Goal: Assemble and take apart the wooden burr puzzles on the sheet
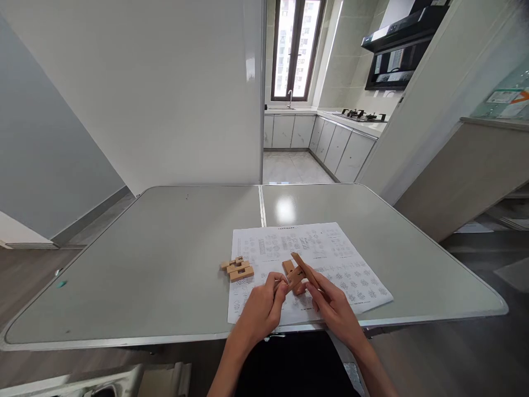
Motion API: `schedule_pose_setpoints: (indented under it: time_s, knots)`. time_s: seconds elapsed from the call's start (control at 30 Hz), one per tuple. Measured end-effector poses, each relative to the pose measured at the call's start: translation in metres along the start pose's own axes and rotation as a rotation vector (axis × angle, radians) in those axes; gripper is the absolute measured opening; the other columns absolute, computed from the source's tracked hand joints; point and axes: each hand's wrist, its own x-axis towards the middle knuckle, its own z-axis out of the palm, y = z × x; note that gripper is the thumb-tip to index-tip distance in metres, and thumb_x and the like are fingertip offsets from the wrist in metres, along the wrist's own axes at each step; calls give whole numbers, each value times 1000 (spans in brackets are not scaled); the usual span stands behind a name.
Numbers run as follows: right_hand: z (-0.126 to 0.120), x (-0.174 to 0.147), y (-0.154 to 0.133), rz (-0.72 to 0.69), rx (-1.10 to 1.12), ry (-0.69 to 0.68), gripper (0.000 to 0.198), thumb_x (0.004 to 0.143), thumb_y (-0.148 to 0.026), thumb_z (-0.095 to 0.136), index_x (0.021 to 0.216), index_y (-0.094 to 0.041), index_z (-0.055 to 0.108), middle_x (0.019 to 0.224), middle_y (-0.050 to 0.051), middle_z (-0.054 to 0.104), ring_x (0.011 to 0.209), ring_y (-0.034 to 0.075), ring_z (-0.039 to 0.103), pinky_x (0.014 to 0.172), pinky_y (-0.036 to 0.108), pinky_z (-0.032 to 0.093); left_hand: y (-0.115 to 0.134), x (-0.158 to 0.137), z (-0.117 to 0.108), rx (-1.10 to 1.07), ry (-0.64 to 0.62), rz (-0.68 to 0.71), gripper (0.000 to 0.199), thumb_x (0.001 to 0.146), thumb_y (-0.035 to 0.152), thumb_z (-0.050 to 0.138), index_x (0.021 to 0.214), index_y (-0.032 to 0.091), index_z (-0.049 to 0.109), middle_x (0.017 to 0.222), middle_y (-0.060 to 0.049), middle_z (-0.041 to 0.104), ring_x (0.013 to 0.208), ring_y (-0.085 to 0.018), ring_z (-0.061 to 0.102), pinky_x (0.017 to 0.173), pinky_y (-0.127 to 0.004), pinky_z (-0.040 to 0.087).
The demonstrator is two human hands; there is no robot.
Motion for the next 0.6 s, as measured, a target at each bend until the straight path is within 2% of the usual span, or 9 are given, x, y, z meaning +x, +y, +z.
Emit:
schedule_pose_setpoints:
  time_s: [0.27,0.6]
  knots:
    - [2,1,-4,-22,-67,28,53,106,-49,49,154,-28,51,101,5,71,80,20,63,69,32,52,0,0,0,-9,-2,-17,29,111,43,26,109,23,47,69,5,50,59,-17,47,57,-27,34]
    - [2,0,1,-35,-84,31,51,106,-48,49,153,-28,53,98,5,73,88,23,67,73,34,54,-2,-1,1,-11,8,-12,29,111,43,26,107,24,47,67,6,47,58,-16,46,59,-27,34]
